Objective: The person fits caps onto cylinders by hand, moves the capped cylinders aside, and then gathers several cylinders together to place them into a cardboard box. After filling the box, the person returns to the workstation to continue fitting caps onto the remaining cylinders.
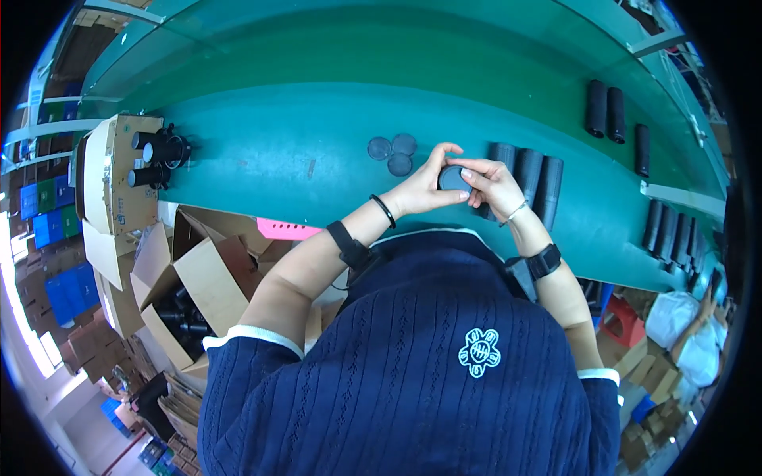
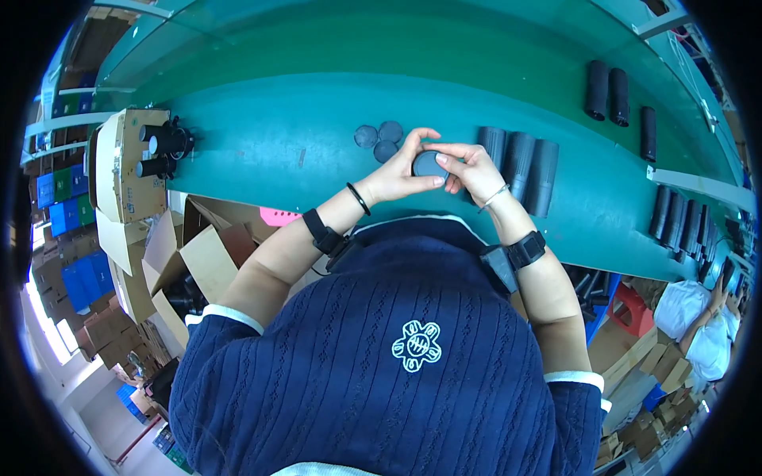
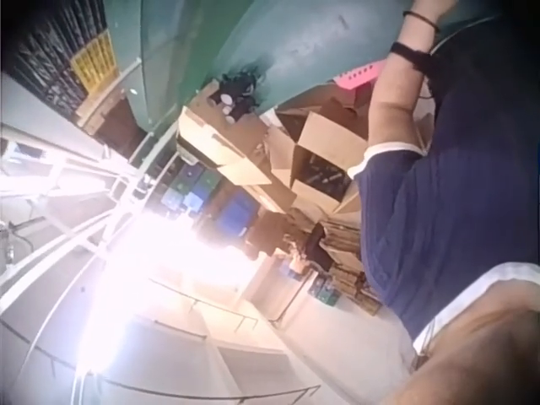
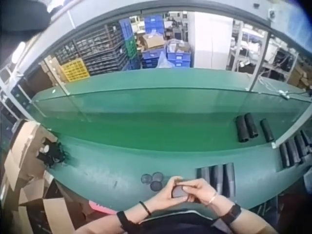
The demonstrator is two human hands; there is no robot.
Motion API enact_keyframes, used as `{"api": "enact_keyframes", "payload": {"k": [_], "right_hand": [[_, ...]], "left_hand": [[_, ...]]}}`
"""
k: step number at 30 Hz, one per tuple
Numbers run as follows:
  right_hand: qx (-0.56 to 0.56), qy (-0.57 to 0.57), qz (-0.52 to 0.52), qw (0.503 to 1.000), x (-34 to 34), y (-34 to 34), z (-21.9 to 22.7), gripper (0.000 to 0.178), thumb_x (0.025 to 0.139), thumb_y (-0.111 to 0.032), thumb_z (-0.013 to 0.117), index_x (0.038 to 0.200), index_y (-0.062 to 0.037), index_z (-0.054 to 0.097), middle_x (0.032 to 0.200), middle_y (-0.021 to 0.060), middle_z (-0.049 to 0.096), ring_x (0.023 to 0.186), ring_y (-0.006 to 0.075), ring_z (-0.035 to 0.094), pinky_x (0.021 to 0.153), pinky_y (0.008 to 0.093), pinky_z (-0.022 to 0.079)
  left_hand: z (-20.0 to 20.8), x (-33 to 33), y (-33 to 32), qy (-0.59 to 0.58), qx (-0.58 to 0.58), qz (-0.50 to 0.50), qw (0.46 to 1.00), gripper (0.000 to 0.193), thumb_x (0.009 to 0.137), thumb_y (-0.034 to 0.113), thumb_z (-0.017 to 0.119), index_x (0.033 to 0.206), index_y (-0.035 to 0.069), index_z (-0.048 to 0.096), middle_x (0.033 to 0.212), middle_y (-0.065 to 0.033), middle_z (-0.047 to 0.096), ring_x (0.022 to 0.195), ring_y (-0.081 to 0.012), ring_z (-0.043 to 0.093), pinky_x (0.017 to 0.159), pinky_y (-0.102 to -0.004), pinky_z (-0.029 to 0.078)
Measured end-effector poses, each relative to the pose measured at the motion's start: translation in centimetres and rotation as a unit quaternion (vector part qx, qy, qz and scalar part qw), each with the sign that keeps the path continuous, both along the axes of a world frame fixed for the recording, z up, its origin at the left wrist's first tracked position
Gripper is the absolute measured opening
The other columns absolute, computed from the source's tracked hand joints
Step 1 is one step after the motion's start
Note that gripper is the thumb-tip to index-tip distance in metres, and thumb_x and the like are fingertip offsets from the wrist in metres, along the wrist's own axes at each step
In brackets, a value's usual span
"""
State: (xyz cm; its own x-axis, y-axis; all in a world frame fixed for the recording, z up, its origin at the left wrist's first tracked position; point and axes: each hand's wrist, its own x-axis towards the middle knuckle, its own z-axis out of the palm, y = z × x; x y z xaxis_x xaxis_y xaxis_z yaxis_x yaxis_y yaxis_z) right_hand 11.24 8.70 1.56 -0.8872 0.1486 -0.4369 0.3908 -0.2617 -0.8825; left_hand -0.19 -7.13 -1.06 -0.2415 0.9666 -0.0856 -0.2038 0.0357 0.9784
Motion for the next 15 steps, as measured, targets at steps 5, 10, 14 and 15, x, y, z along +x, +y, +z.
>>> {"api": "enact_keyframes", "payload": {"k": [5, 10, 14, 15], "right_hand": [[-0.114, -0.035, -0.051, 0.992, 0.2, 1.5, -0.3, 0.029, 0.095, -0.021, 0.058, 0.12, -0.0059, 0.063, 0.083, 0.0027, 0.067, 0.055, 0.0078, 0.061, 0.049, 0.0188, 0.05], [-0.234, 0.019, -0.109, 0.966, 0.9, 1.0, -0.1, 0.034, 0.096, -0.023, 0.057, 0.122, -0.0013, 0.06, 0.074, 0.0004, 0.062, 0.062, 0.0112, 0.064, 0.051, 0.0186, 0.049], [-0.202, 0.03, -0.098, 0.974, 0.8, 0.4, 0.0, 0.033, 0.096, -0.022, 0.057, 0.12, -0.0002, 0.061, 0.07, 0.0004, 0.059, 0.063, 0.0129, 0.064, 0.05, 0.0192, 0.049], [-0.202, 0.031, -0.098, 0.974, 0.8, 0.4, 0.0, 0.033, 0.096, -0.022, 0.057, 0.12, -0.0002, 0.061, 0.07, 0.0004, 0.059, 0.063, 0.0129, 0.064, 0.05, 0.0192, 0.049]], "left_hand": [[0.0, -0.4, 0.4, 0.123, -0.067, 0.004, 0.99, 0.068, 0.082, 0.023, 0.075, 0.133, 0.001, 0.036, 0.126, -0.0132, 0.048, 0.122, -0.0206, 0.045, 0.103, -0.0338, 0.037], [0.3, -1.1, 0.2, -0.093, -0.033, -0.017, 0.995, 0.07, 0.086, 0.025, 0.07, 0.14, 0.001, 0.032, 0.132, -0.0114, 0.047, 0.124, -0.0219, 0.044, 0.105, -0.0353, 0.035], [0.2, -1.4, -0.1, -0.295, 0.002, -0.017, 0.955, 0.061, 0.09, 0.02, 0.066, 0.14, 0.004, 0.034, 0.134, -0.0101, 0.045, 0.126, -0.0215, 0.043, 0.107, -0.0366, 0.032], [-0.1, -1.5, -0.2, -0.299, 0.0, 0.001, 0.954, 0.061, 0.088, 0.02, 0.068, 0.136, 0.004, 0.035, 0.13, -0.0102, 0.047, 0.124, -0.0204, 0.044, 0.106, -0.035, 0.033]]}}
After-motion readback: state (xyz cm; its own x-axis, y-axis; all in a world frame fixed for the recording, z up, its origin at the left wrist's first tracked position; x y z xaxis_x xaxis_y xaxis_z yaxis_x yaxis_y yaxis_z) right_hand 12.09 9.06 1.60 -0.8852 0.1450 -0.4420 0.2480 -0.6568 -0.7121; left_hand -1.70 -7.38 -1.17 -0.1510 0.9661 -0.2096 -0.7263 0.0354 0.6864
